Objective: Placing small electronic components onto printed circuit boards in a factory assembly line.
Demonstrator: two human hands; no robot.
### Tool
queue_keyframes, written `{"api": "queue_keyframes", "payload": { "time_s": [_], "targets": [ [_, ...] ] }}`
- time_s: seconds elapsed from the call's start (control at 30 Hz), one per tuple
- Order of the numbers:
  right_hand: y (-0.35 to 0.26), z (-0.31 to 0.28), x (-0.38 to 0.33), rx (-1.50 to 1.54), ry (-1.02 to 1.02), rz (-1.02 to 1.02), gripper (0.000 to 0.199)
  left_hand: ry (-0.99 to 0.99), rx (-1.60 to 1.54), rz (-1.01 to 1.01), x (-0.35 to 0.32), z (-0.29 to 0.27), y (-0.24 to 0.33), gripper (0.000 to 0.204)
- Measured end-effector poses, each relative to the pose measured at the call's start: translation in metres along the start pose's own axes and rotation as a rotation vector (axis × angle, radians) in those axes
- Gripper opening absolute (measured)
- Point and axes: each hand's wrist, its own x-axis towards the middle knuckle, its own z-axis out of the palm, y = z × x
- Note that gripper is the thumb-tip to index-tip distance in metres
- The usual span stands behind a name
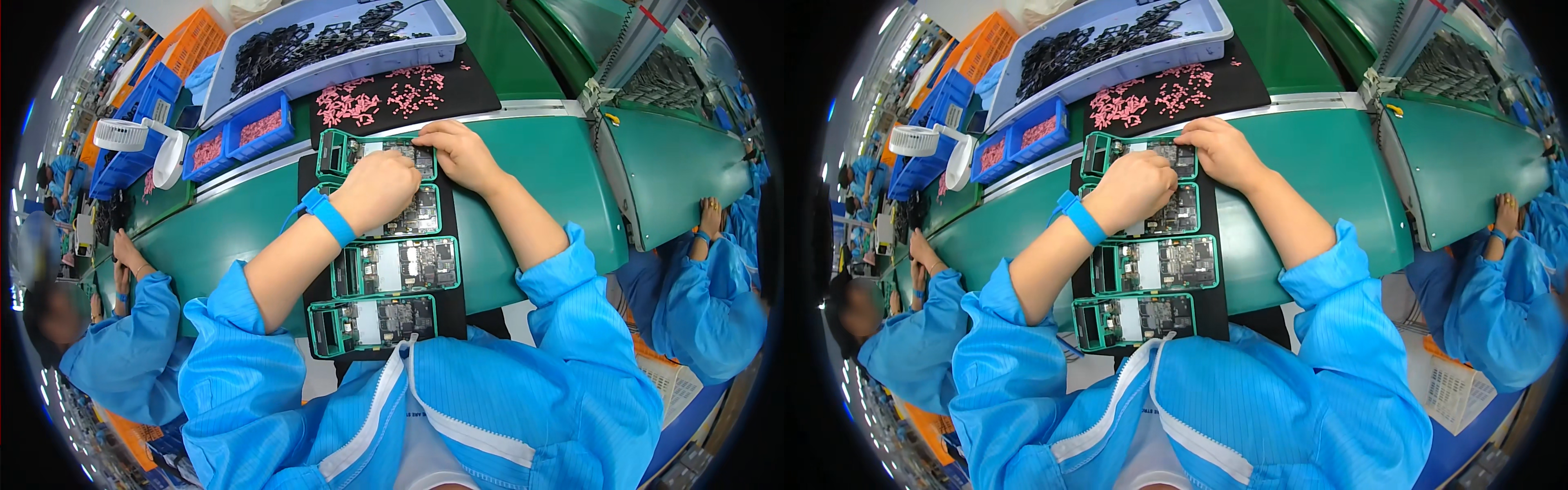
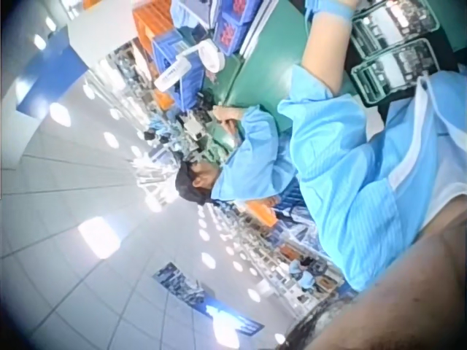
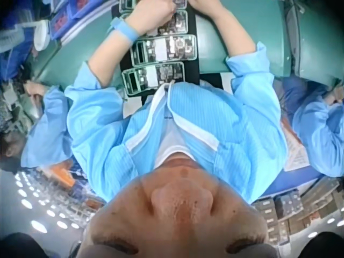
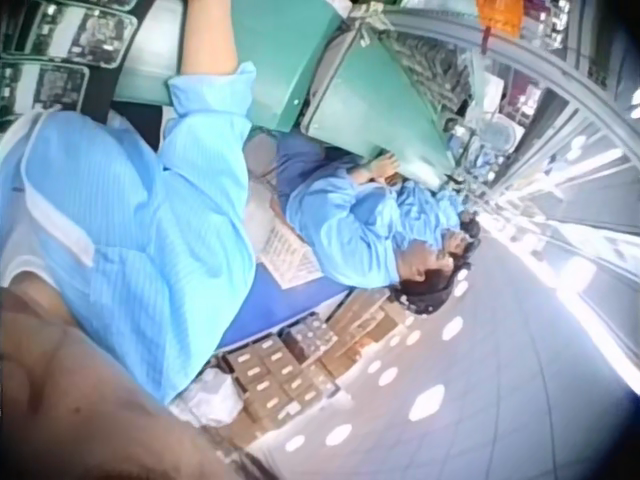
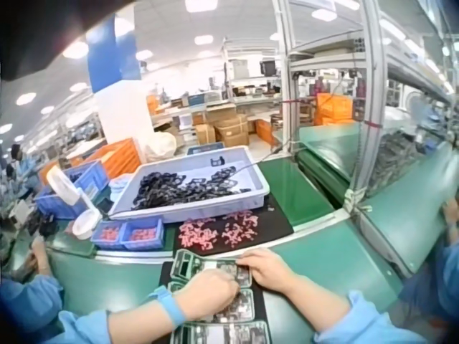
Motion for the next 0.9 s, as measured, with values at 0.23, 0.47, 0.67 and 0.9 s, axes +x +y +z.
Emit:
{"api": "queue_keyframes", "payload": {
  "time_s": [0.23, 0.47, 0.67, 0.9],
  "targets": [
    [-0.001, -0.002, -0.003, -0.014, -0.005, -0.003, 0.033, -0.018, 0.2, 0.083, 0.001, -0.005, 0.014, 0.01],
    [-0.001, -0.001, -0.007, -0.017, -0.028, 0.01, 0.034, -0.044, 0.331, 0.113, -0.002, -0.003, 0.028, 0.009],
    [-0.005, -0.005, -0.003, -0.02, -0.042, 0.017, 0.033, -0.015, 0.293, 0.035, -0.012, -0.004, 0.035, 0.009],
    [0.0, -0.01, 0.025, 0.028, 0.164, 0.224, 0.019, -0.184, -0.179, -0.106, -0.026, -0.028, 0.01, 0.014]
  ]
}}
